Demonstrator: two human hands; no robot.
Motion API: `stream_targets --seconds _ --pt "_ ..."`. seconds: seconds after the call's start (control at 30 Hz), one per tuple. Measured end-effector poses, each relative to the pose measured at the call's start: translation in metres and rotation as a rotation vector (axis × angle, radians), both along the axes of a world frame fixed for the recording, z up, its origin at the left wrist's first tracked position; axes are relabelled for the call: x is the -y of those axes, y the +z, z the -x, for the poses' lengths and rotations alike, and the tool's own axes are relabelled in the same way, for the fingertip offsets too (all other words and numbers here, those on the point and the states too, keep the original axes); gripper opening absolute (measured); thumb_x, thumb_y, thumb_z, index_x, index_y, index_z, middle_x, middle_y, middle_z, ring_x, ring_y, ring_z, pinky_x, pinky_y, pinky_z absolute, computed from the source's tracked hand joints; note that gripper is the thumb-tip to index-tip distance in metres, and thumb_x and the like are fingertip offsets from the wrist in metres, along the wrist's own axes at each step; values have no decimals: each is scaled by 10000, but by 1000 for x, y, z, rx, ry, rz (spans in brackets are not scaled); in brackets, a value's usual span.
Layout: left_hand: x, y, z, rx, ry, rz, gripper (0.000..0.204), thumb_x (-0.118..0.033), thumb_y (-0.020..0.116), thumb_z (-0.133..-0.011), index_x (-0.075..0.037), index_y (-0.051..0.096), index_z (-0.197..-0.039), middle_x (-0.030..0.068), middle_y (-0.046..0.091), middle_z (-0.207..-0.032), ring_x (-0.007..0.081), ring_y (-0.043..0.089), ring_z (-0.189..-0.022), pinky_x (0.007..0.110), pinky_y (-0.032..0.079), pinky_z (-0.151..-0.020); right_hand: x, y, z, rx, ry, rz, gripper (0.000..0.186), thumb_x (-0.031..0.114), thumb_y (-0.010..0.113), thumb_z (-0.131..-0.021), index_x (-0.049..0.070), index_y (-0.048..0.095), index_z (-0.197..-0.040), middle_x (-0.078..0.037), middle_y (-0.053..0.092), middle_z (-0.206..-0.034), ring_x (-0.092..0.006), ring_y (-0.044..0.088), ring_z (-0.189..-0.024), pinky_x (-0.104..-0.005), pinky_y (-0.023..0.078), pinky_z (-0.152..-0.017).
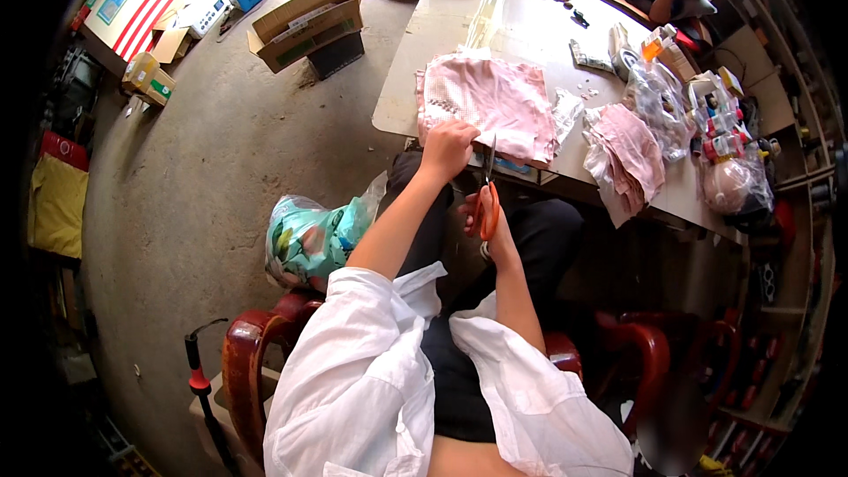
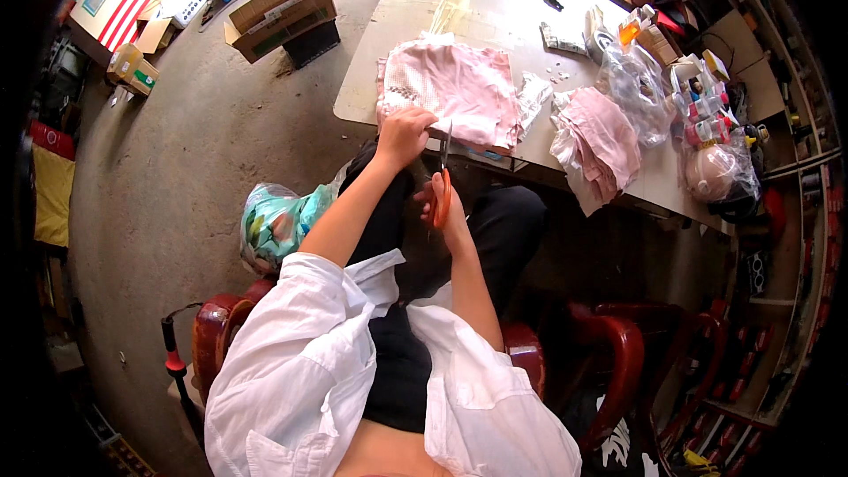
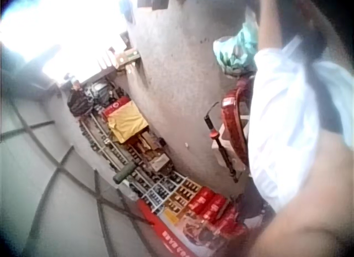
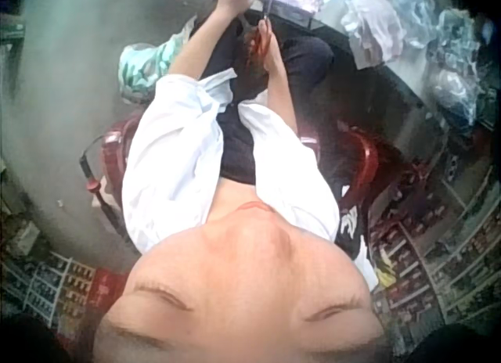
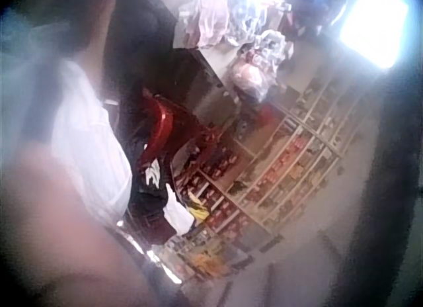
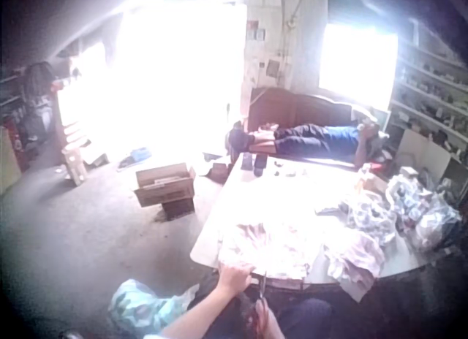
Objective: The person uses orange-handled scissors to trim the edges of a pink cloth on a table. They repeatedly lift, unfold, and reposition the fabric to cut along different sides, creating a pile of cut fabric pieces.
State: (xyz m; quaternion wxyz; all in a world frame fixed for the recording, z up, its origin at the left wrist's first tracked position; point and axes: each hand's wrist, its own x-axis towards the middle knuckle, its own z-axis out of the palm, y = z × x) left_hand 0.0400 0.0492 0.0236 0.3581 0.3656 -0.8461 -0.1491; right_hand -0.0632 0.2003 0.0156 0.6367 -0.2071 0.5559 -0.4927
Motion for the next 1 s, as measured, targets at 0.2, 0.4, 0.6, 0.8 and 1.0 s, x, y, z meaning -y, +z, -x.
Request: stream_targets --seconds 0.2,0.4,0.6,0.8,1.0 --pt "-56 19 7 -372 158 -167 117 -112 621 -744 -8 576 -715 107 527 -731 293 530 -697 380 442 -669 4 -2 7 37 6 18 484 551 499 -898 74 542 -971 -37 606 -746 -80 515 -550 -233 460 -499" --pt "-57 4 24 -929 188 -1437 307 -348 611 -890 -45 576 -860 25 611 -803 136 549 -691 296 447 -644 1 8 5 -39 11 36 483 542 515 -896 67 528 -980 -22 578 -716 -69 501 -543 -222 450 -480" --pt "-33 -15 34 -1283 258 -1463 245 -217 717 -818 -46 603 -951 56 639 -860 178 617 -742 319 507 -671 -2 14 4 -90 25 -15 486 539 527 -891 63 531 -993 -27 588 -739 -68 500 -555 -221 434 -480" --pt "-22 -25 33 -1286 228 -1445 167 -71 707 -803 -24 637 -948 44 662 -859 154 639 -753 267 532 -663 3 16 5 -174 30 -35 477 531 534 -891 69 520 -1006 -13 573 -742 -65 483 -561 -218 423 -492" --pt "-22 -32 31 -1252 97 -1335 182 -86 724 -794 -17 638 -940 47 661 -857 141 629 -721 245 512 -622 12 31 5 -100 68 -61 519 562 520 -886 61 515 -1022 1 547 -756 -68 483 -603 -221 426 -532"
